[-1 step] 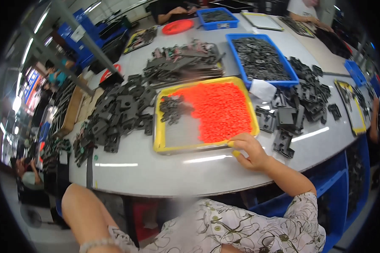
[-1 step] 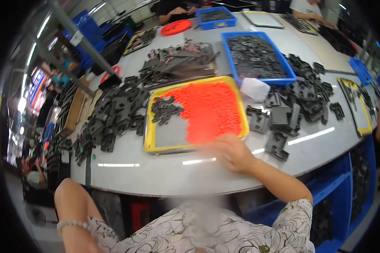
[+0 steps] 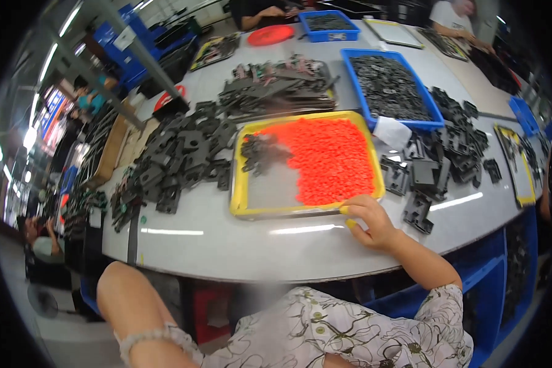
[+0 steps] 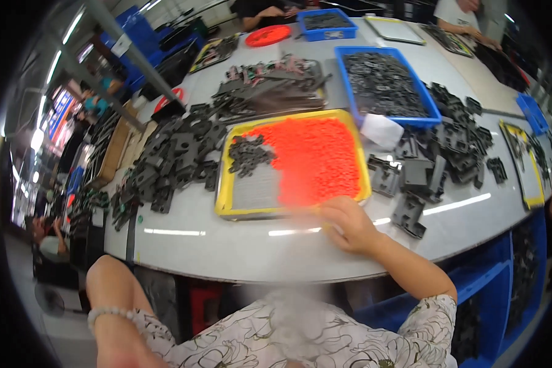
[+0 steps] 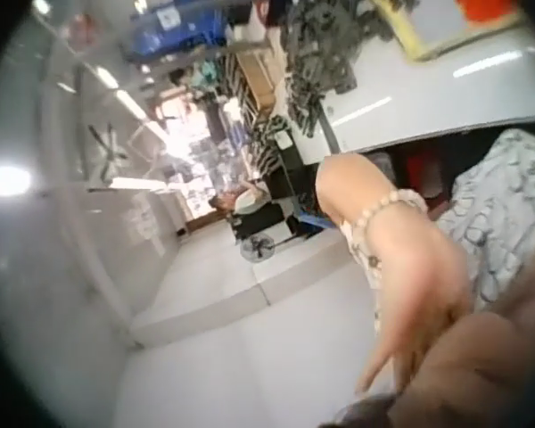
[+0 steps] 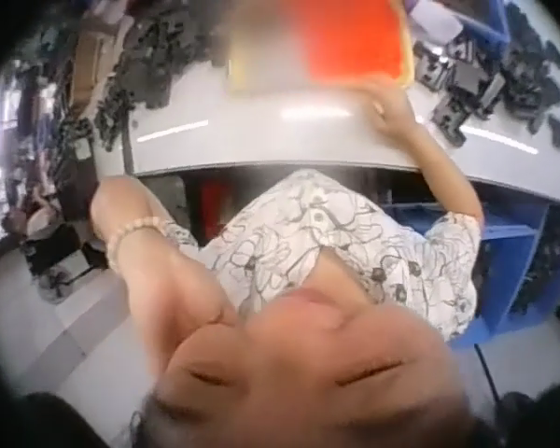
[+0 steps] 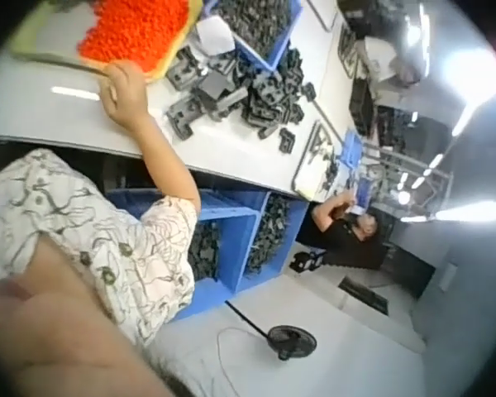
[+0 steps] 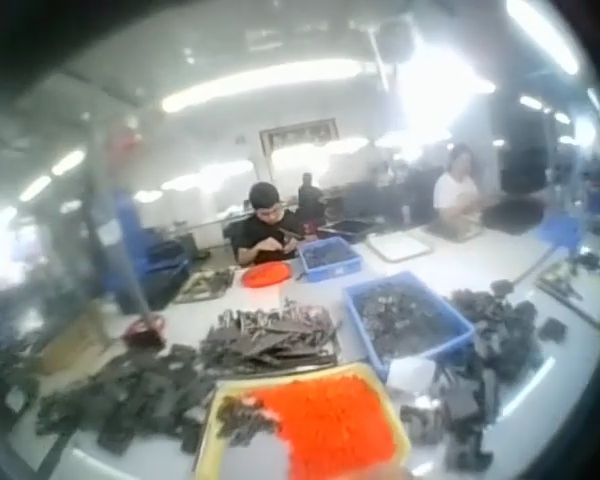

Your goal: The person assembles electronic components and an internal fan into plastic housings by connecting internal wiring and securing the components with screws using a manual screwdriver.

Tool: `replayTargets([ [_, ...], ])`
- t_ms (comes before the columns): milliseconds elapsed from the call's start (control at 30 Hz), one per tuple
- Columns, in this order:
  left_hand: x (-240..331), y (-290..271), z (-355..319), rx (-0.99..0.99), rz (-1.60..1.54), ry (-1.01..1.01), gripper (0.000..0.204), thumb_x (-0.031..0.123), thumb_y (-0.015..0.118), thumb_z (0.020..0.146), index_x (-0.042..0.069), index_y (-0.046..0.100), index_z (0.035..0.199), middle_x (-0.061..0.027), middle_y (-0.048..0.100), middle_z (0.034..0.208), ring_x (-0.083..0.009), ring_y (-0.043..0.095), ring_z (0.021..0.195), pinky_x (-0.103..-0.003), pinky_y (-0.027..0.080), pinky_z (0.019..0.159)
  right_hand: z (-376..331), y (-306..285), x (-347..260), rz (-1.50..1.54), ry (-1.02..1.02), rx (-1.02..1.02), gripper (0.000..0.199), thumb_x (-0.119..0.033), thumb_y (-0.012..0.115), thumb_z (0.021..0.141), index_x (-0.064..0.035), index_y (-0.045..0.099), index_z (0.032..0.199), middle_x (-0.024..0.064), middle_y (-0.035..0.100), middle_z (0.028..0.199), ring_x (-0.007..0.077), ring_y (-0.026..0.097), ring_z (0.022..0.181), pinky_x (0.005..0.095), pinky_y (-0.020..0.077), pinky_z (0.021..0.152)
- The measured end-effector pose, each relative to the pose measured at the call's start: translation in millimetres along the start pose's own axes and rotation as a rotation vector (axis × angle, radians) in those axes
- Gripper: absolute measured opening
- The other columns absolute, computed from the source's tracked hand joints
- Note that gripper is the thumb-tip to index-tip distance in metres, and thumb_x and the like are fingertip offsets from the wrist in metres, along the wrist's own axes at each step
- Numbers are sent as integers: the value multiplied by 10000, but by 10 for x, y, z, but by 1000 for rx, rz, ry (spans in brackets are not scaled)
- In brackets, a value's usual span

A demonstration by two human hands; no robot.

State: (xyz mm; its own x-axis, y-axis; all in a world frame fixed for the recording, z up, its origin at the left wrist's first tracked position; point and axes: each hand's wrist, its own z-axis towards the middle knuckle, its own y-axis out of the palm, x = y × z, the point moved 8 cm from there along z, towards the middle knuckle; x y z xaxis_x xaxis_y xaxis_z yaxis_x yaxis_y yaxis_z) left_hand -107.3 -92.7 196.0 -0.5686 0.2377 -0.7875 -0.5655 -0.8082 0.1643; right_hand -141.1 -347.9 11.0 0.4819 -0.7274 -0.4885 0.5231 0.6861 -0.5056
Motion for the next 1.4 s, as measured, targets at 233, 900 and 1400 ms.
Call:
replayTargets([
  [233,166,-311,-322,-977,377,-484,431,243,632,781,146,443,1157,-122,471,1224,-309,521,1056,-639,225,968,-168,-47,53,13,26,11,344,32,588,658,-5,508,991,164,541,909,328,533,795,391,447,701],
  [900,-559,-1664,-2963,-1430,747,-1153,317,36,608,721,29,563,1034,-131,628,871,-284,597,817,-341,466,698,-182,-131,478,-190,310,95,316,100,519,692,5,504,994,140,533,874,252,530,751,280,435,564],
  [1400,600,-668,-3155,848,-844,-2830,303,210,421,882,-12,518,1065,-161,591,1008,-301,607,845,-352,516,687,639,88,596,-395,445,-86,185,-95,616,757,-40,582,931,101,588,811,245,584,755,327,458,665],
])
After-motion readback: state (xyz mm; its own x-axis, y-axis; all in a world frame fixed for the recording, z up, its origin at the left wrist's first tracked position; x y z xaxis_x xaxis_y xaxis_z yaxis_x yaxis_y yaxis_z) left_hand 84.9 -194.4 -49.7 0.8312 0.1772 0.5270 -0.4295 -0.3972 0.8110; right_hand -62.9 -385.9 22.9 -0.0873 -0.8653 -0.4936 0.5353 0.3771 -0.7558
